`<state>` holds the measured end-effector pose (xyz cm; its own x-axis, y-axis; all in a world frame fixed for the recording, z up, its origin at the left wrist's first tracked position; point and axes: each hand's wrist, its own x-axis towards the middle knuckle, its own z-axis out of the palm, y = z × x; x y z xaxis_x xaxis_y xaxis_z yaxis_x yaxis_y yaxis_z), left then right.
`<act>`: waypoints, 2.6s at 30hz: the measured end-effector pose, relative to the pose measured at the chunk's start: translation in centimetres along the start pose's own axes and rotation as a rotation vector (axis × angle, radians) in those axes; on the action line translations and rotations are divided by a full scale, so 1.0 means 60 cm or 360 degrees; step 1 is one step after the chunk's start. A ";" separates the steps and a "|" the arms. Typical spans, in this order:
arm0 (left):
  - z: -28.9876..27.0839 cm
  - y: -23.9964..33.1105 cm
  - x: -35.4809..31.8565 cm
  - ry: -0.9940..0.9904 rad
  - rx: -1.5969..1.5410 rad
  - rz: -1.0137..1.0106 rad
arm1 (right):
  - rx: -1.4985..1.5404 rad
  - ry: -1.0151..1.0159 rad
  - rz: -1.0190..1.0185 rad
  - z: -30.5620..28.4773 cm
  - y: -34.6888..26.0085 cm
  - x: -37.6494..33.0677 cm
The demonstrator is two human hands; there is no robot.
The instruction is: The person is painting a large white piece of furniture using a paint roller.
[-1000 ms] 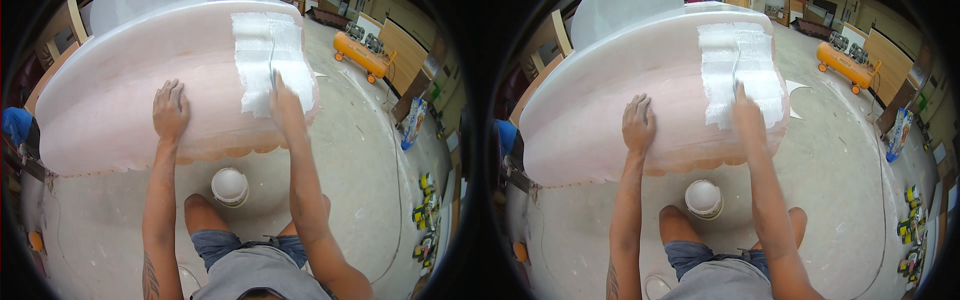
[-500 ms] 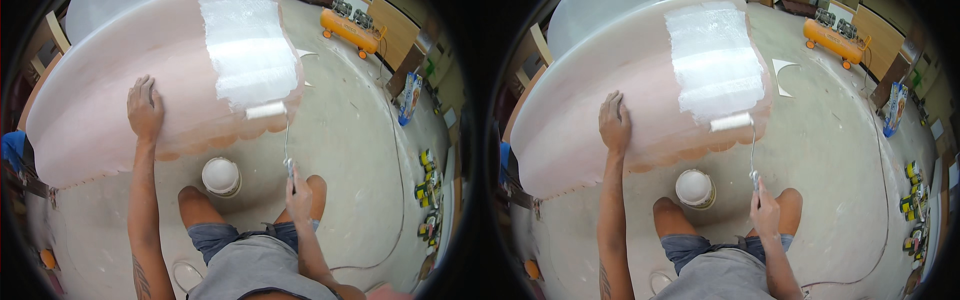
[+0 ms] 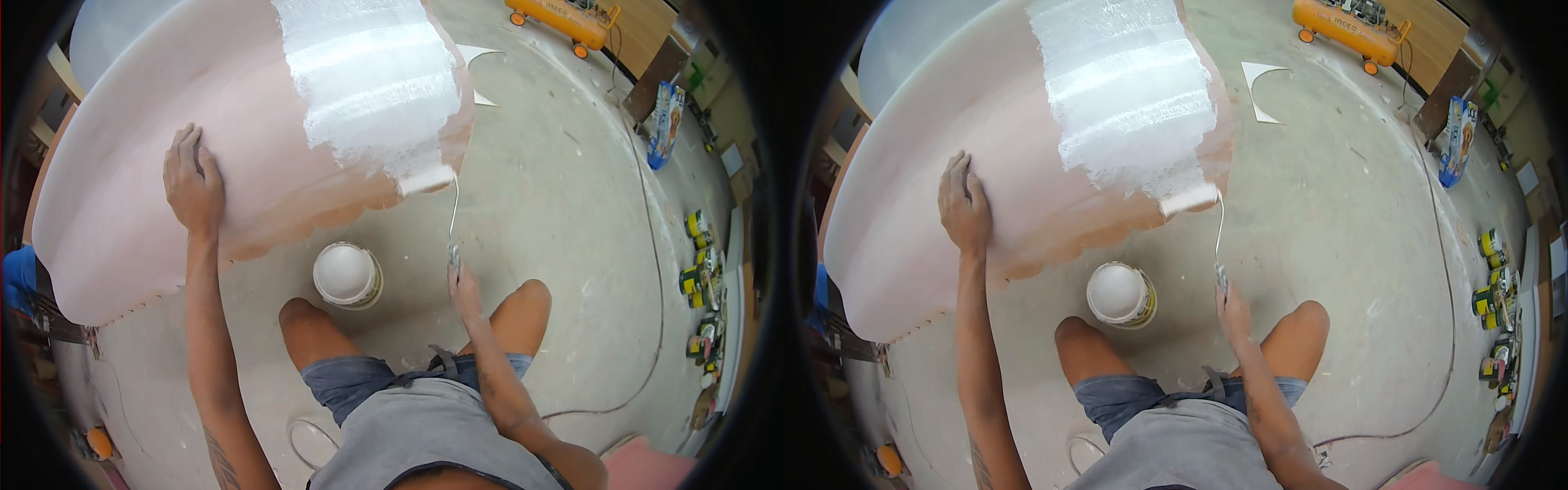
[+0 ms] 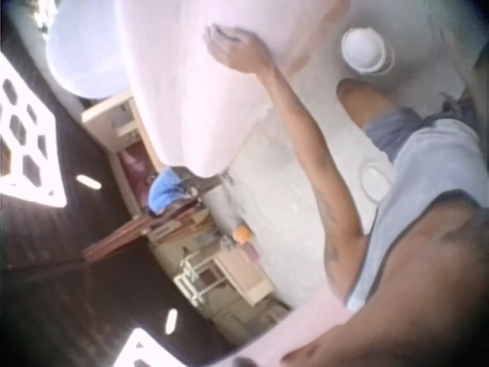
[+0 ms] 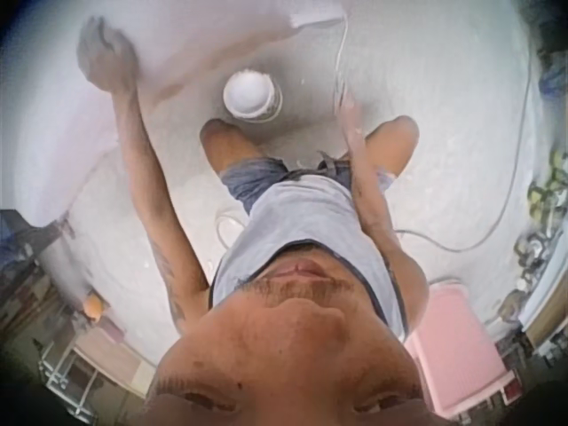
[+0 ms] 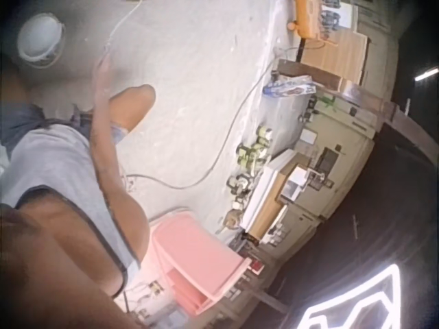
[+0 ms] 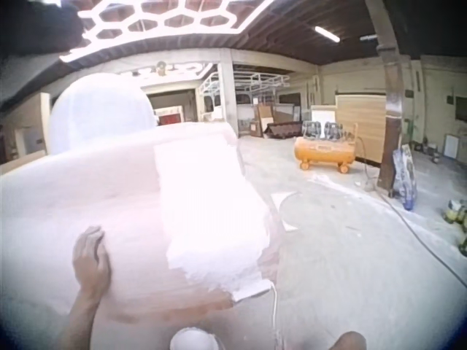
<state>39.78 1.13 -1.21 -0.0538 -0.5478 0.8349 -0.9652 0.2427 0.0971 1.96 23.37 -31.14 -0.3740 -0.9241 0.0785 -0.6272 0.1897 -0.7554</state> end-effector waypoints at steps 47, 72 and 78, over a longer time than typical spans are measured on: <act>0.004 -0.007 0.000 0.0004 -0.0005 0.0058 | -0.0027 -0.0054 0.0166 0.009 0.098 0.027; 0.011 -0.005 0.001 -0.0037 0.0000 0.0052 | -0.0013 0.0052 0.0092 0.028 0.105 0.027; 0.005 0.002 0.003 -0.0037 -0.0005 0.0048 | 0.0134 0.0174 -0.0096 -0.029 -0.016 0.127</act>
<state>39.57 0.82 -1.20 -0.0888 -0.5589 0.8245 -0.9623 0.2618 0.0739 -1.48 16.71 -28.67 -0.4122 -0.8906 0.1922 -0.5929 0.1020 -0.7988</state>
